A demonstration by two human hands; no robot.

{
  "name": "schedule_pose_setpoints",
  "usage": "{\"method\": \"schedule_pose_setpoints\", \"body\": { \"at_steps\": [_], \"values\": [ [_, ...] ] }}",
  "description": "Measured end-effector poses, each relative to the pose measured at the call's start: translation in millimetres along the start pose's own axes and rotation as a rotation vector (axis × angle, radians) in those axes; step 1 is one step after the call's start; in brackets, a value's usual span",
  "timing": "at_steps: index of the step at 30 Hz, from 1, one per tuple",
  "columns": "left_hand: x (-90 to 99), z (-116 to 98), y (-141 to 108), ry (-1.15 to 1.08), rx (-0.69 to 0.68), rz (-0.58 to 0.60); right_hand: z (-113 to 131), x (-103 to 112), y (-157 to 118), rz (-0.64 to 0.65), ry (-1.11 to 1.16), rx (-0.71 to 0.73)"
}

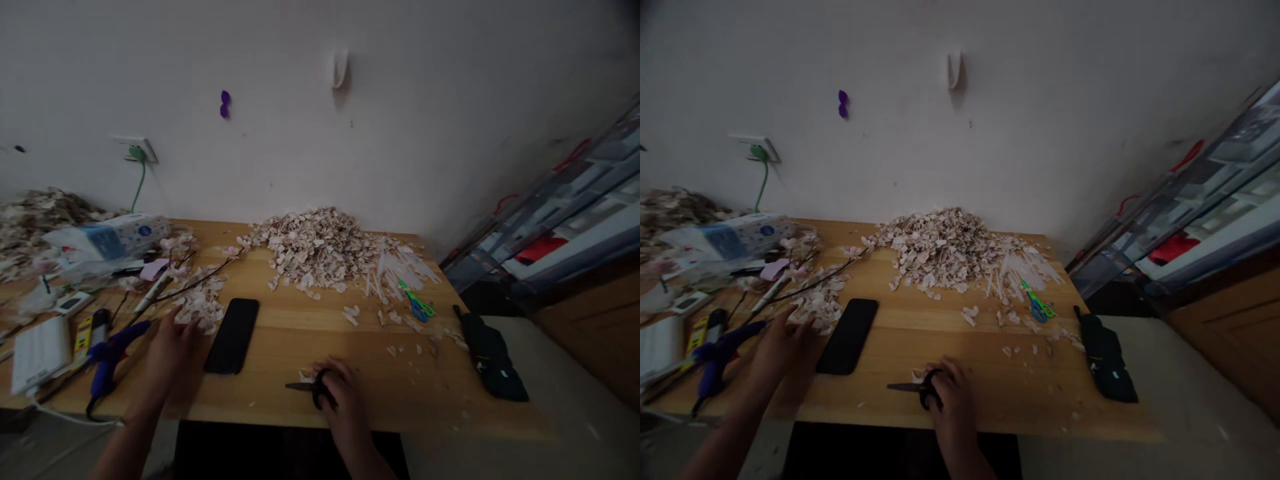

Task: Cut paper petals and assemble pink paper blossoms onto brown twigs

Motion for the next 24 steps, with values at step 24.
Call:
{"method": "schedule_pose_setpoints", "body": {
  "at_steps": [24],
  "values": [
    [-60.0, -34, -123, 0.453, -0.243, -0.224, -12, 12, -35, -0.181, 0.377, -0.148]
  ]
}}
Point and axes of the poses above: each hand's wrist, its own y-axis towards the middle knuckle, its own x-axis out of the back of the hand, z = x × y, the point moved 3 cm from there along y, towards the middle knuckle, and after that the axes turned 11 degrees about y, right-handed, at the moved point
